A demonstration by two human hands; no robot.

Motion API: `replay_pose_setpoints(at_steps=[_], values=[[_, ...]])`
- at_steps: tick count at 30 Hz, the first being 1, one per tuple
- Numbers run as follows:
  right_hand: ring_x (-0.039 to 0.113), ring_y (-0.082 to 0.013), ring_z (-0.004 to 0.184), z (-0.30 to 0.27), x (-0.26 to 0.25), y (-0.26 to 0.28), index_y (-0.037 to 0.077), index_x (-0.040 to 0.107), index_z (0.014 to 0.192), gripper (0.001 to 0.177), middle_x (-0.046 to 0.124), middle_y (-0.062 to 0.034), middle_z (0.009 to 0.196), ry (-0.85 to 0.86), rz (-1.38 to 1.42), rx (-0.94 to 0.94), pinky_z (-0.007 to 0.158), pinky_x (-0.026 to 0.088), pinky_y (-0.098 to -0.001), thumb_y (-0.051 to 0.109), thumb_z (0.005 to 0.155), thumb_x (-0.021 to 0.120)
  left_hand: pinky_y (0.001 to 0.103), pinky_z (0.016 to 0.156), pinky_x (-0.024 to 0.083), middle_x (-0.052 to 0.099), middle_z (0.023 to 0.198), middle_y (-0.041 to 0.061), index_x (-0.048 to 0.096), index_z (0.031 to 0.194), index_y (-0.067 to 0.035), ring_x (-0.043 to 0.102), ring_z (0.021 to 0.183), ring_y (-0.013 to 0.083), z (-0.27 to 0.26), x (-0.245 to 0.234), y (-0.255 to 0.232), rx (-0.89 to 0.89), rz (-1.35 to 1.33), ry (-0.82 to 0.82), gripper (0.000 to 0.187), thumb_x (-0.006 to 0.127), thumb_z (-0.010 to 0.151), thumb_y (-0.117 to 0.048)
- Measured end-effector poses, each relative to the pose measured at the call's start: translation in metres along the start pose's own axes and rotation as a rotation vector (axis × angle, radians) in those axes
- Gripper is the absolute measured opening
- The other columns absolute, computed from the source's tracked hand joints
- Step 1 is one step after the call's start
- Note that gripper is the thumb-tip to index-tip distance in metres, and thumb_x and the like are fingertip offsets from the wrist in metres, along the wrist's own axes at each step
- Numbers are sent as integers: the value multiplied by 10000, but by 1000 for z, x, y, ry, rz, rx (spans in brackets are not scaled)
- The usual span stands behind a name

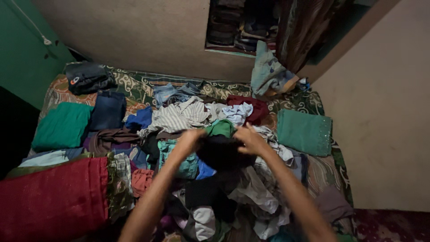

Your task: The person picks up several garments from a pile on a bed, including jeans and shirts, and folds them individually.

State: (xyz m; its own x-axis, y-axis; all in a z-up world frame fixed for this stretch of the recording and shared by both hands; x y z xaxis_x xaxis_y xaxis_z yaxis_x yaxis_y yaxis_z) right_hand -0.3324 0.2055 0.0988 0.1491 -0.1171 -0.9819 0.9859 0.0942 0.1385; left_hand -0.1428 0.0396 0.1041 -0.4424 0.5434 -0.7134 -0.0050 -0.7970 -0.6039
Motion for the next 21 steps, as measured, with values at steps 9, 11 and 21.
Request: replay_pose_setpoints(at_steps=[9, 11, 21], values=[[674, -302, 1190, 0, -242, 35, 199, 536, 1386, 683, 622, -53, 1415, -361, 341, 106, 988, 510, -412, 104, 776, 828, 495, 767, 535, 689, 994, 203, 653, 1093, -98, 663, 944, 453, 115, -175, -117, 111, 56, -480, 328, 585, 827, 81], [712, -264, 1102, -1, -260, 52, 292, 576, 1389, 672, 596, -37, 1465, -190, 233, 136, 949, 572, -384, 60, 797, 791, 486, 769, 541, 683, 1028, 212, 612, 1157, -63, 660, 952, 451, 125, -184, -134, 172, -12, -493, 332, 608, 846, 51], [618, -297, 1295, -20, -224, -7, 170, 509, 1496, 710, 579, -93, 1479, -64, 226, 259, 1070, 491, -407, 139, 838, 775, 449, 796, 553, 717, 984, 181, 638, 993, -41, 690, 958, 413, 123, -155, -174, 206, 10, -449, 269, 796, 781, -90]])
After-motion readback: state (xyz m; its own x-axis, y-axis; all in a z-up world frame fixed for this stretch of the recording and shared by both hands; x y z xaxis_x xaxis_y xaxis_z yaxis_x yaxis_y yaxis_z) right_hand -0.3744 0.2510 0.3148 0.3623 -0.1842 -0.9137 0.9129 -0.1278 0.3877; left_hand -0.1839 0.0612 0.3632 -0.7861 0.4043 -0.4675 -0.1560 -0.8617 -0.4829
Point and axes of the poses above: each hand's wrist, its own z-axis towards the middle knuckle, its own x-axis out of the palm, y = z × x, the point moved 7 cm from there along z, towards the middle knuckle
